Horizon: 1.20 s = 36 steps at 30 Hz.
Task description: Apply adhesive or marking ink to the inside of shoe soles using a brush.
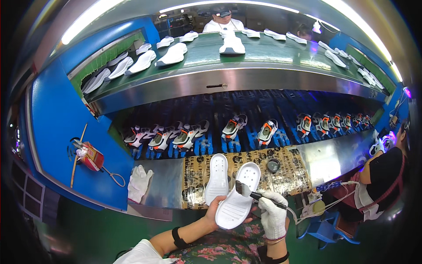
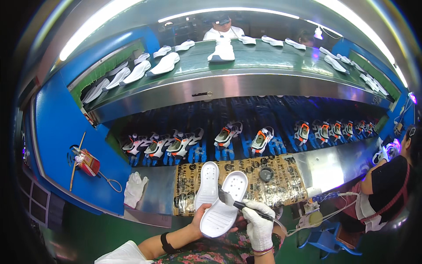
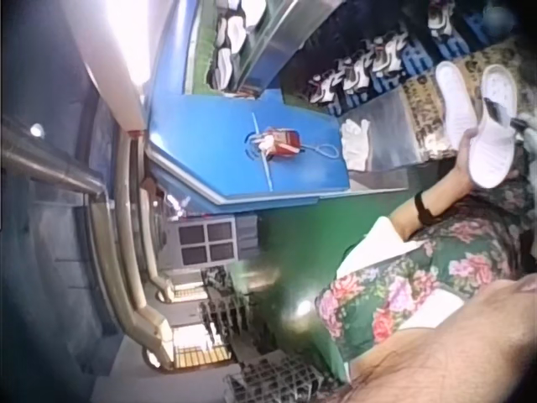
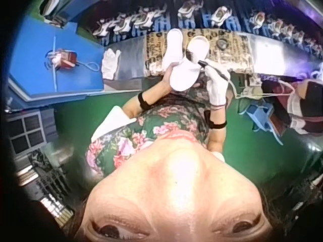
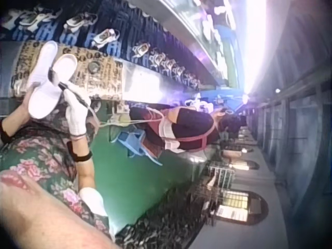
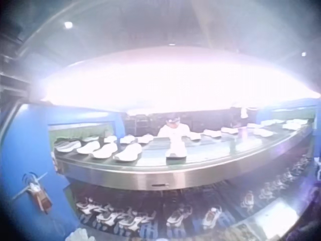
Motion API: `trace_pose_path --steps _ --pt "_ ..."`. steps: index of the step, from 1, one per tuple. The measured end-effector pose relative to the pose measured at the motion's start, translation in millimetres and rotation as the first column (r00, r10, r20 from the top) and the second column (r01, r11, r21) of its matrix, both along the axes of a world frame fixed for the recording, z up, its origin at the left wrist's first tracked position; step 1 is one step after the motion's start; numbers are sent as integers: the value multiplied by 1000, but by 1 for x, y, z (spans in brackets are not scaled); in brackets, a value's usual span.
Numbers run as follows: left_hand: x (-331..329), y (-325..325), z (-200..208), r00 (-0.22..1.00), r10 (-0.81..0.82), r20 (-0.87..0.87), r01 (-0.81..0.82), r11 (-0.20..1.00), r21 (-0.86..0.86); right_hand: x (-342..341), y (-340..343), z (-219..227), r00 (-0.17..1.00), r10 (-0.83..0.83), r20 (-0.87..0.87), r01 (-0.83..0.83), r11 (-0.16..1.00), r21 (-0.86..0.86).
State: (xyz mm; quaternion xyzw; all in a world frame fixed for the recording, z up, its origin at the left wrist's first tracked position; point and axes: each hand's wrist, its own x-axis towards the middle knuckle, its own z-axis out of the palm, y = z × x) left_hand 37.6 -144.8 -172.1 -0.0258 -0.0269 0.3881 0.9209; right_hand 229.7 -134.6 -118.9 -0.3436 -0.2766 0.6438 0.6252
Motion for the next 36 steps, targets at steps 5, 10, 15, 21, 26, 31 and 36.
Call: trace_pose_path --steps 5,10,15,21,26,31,36 --pt "19 -4 -7 994 -72 88 67 996 65 -2 -8 34 933 -127 337 52 973 224" --pt "17 1 -4 994 57 -96 -54 998 32 -4 7 48 714 -355 603 -61 827 559" --pt "22 4 19 952 128 -277 -119 992 51 -8 17 63 592 -503 629 -123 715 688" --pt "30 -2 8 992 111 -59 -108 993 46 -10 18 73 464 -613 640 -161 652 741" --pt "30 -9 -10 990 126 -67 -125 992 11 -20 5 73 342 -649 679 -427 537 728" --pt "32 -5 -10 990 139 17 -138 990 -42 -18 2 59 564 -481 671 -344 602 720" --pt "31 4 -15 979 122 -161 -116 992 44 -12 8 55 419 -632 652 -292 585 756"
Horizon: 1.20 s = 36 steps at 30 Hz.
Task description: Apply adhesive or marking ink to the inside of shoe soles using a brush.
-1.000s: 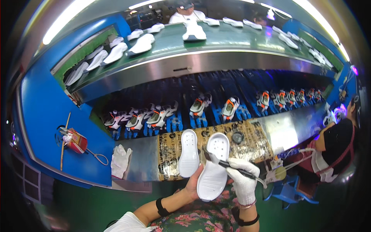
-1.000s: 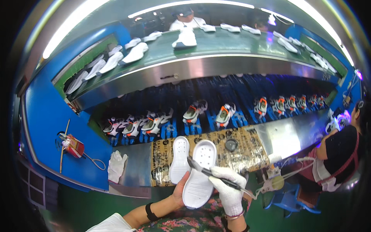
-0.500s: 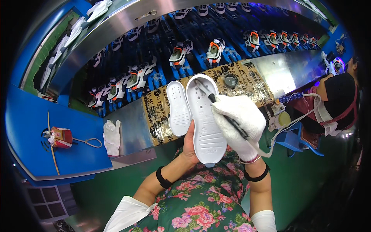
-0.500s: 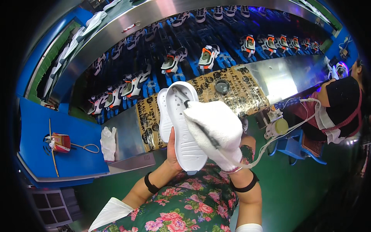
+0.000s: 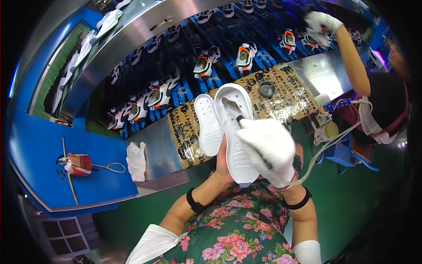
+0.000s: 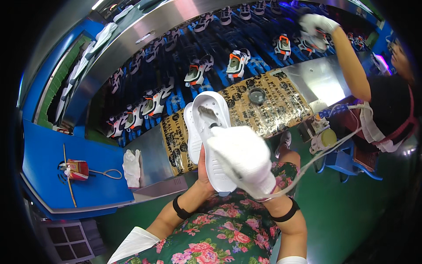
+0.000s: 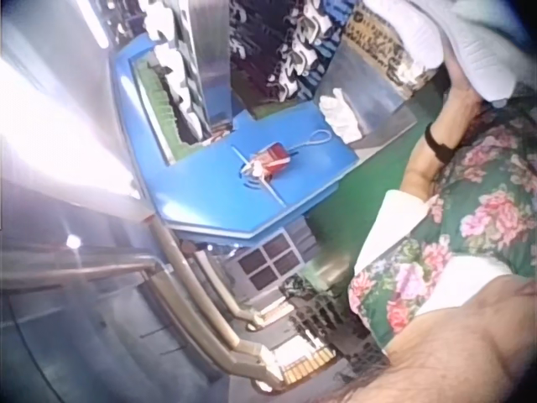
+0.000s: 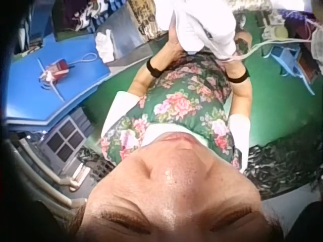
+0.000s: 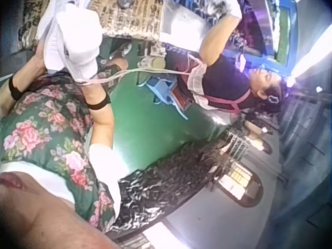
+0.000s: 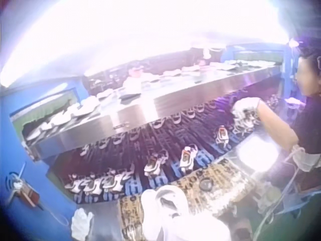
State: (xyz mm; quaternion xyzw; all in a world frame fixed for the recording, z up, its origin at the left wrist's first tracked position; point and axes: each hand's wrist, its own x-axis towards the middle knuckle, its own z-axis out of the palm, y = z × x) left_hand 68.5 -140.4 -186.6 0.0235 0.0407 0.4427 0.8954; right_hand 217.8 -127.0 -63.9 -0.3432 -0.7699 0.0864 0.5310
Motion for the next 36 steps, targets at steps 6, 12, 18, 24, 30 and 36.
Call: trace_pose_path --steps 6,12,18,24,30,36 --pt "7 13 16 997 71 -33 -64 980 187 4 -6 -10 975 104 -195 -129 984 -124" --pt "8 24 26 946 179 -270 -127 972 199 8 -8 -15 998 47 -51 -47 999 13" --pt "11 30 31 966 215 -143 -174 952 253 17 -12 -17 917 68 -394 -159 966 -204" --pt "11 30 41 980 172 -102 -151 970 188 8 -26 -13 994 83 -67 -77 993 89" --pt "14 33 46 975 170 -141 -157 983 94 20 -18 -21 948 11 -317 -28 998 -48" --pt "12 51 44 997 44 58 -59 952 302 5 -32 -22 976 174 -132 -174 985 13"
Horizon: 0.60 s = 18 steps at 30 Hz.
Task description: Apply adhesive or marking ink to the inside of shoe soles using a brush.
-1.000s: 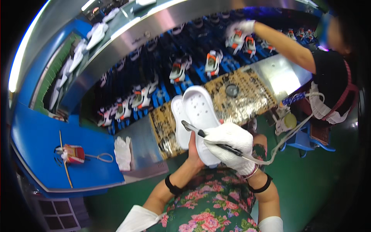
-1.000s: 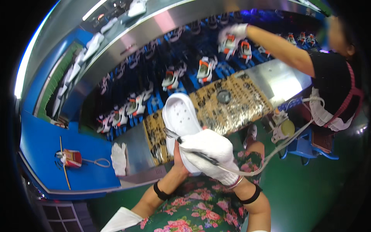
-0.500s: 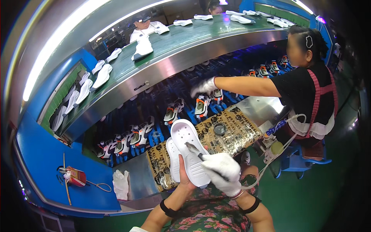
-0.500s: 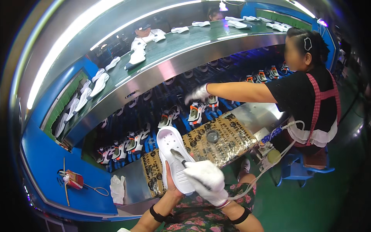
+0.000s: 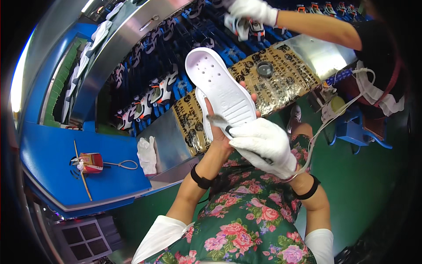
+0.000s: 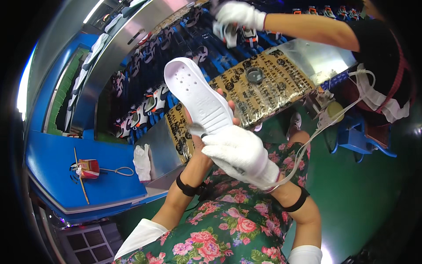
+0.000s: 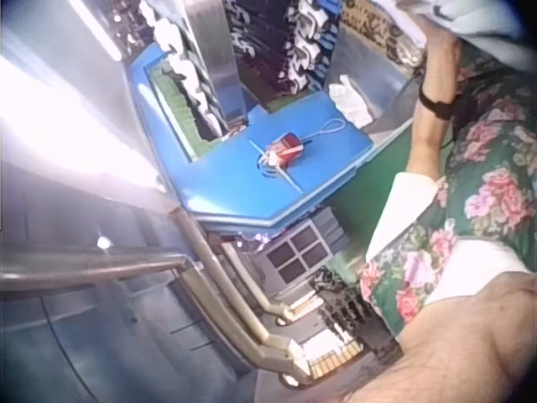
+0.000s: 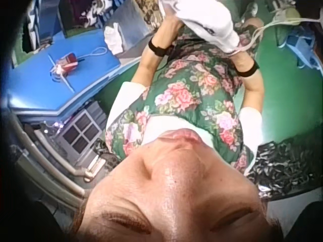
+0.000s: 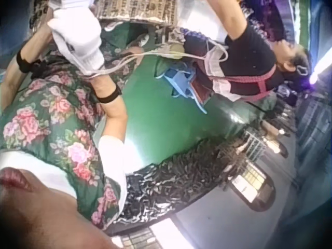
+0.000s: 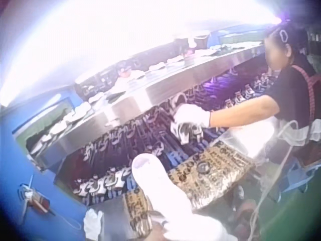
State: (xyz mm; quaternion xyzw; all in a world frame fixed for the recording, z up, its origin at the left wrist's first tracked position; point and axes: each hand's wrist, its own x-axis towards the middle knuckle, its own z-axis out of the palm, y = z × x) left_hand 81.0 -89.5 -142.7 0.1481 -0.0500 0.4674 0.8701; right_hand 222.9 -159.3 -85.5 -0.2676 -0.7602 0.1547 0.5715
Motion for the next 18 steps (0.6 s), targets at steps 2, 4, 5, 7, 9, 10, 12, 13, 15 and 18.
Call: trace_pose_path --steps 2,4,5,7,9,10,12,13,15,18 --pt "-6 2 -7 1000 -25 -17 26 995 94 5 8 -4 997 29 -69 -33 998 -59" --pt "3 -7 7 991 112 -74 -122 982 -143 9 4 -9 981 -72 -182 31 975 -218" --pt "5 -7 7 987 134 -92 -147 976 -161 9 3 -10 980 -82 -182 40 974 -225" --pt "0 -2 3 993 84 -79 -98 978 -185 6 4 -7 997 -69 36 68 997 36" --pt "-6 7 -6 989 -145 7 144 987 70 2 -1 -13 998 46 51 -48 998 47" --pt "-10 10 -8 990 -143 7 142 987 77 5 -3 -12 996 85 27 -84 996 -36" --pt "-7 8 -5 995 -100 -24 100 995 -13 9 -4 -9 996 58 -66 -71 974 -214" --pt "-6 6 -1 996 -59 -62 53 994 -96 11 -4 -8 992 -12 -124 -27 951 -309" --pt "-7 4 4 988 41 -150 -61 990 -127 15 2 -14 992 -54 -114 18 954 -298" --pt "-23 12 -5 987 -89 -136 71 989 -129 11 1 -16 992 -1 128 -2 1000 19"
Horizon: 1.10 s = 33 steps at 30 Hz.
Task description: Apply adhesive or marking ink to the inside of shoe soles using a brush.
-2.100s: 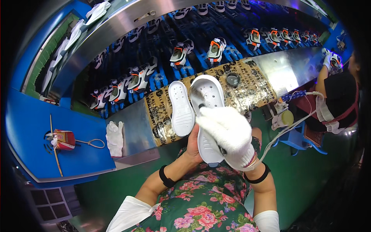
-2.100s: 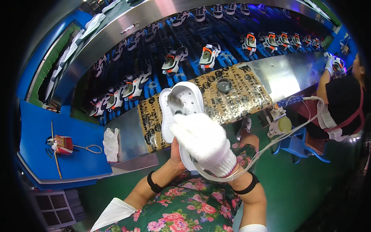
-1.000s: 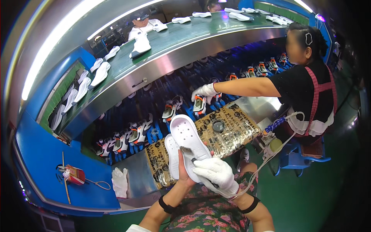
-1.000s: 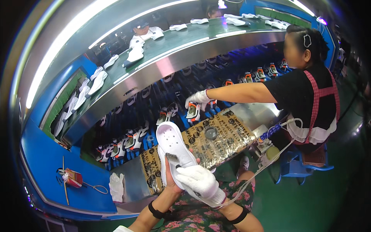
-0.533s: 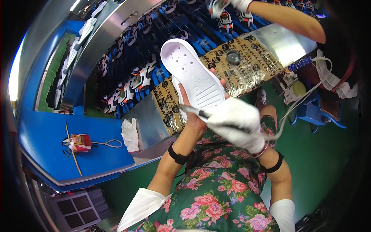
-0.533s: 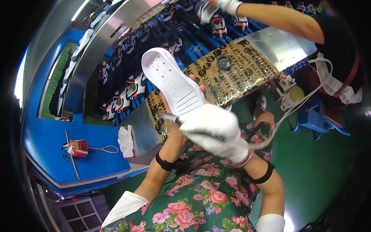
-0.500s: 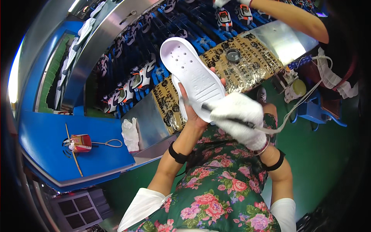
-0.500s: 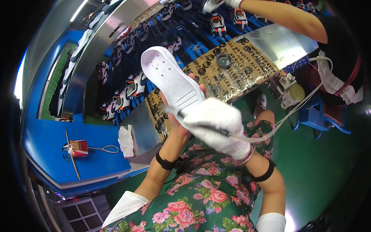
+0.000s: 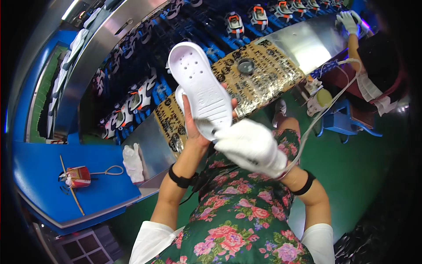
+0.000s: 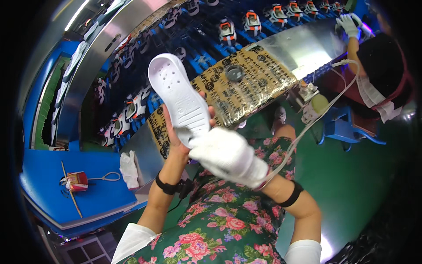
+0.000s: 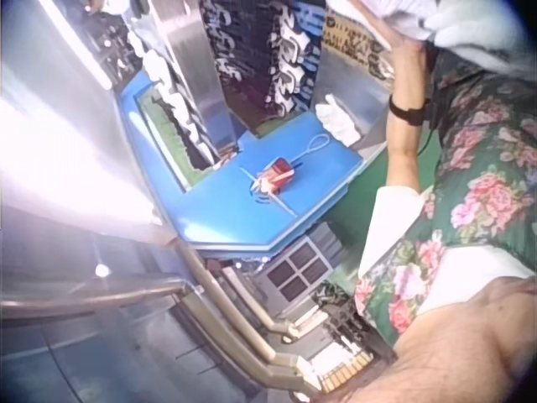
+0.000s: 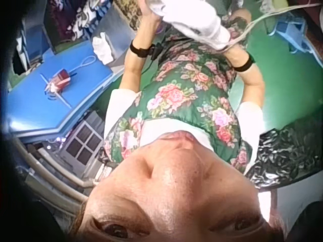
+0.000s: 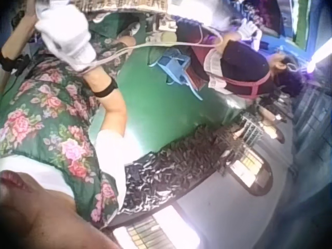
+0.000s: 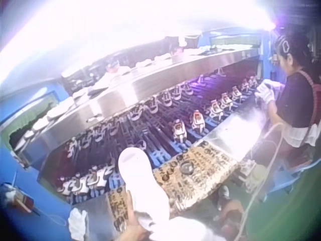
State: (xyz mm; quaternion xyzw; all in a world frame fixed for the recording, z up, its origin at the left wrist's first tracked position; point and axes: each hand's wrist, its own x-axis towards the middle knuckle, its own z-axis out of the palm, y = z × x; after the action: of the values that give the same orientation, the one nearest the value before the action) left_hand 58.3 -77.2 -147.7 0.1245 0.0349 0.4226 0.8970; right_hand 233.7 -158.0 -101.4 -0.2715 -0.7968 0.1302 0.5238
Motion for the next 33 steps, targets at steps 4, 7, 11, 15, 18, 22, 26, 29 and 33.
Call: trace_pose_path --steps 4,7,11,15,18,22,26,29,33 --pt "-4 0 -3 998 -32 47 33 999 0 1 -6 2 956 149 -254 -229 919 -320" --pt "-1 -2 3 994 38 -105 -36 999 18 1 1 0 958 -155 -241 70 942 -329" --pt "-4 14 1 999 -45 -15 46 999 27 -4 -5 -5 999 7 31 -7 1000 -6" --pt "-6 23 4 980 -183 75 175 980 94 3 -7 6 958 167 -231 -241 908 -344" --pt "-1 26 8 987 -148 -63 159 964 212 4 1 0 983 -58 -174 7 960 -280" --pt "-5 30 14 977 -203 -60 211 964 164 1 -7 2 995 14 102 -15 1000 13" --pt "-10 35 12 957 -273 -102 291 918 270 0 -18 4 982 151 -109 -178 936 -303" --pt "-9 32 17 943 -302 -140 331 895 299 7 -10 10 967 95 -238 -178 916 -359" --pt "-12 33 26 895 -277 -348 363 907 211 12 -5 6 999 8 42 -7 1000 -24"
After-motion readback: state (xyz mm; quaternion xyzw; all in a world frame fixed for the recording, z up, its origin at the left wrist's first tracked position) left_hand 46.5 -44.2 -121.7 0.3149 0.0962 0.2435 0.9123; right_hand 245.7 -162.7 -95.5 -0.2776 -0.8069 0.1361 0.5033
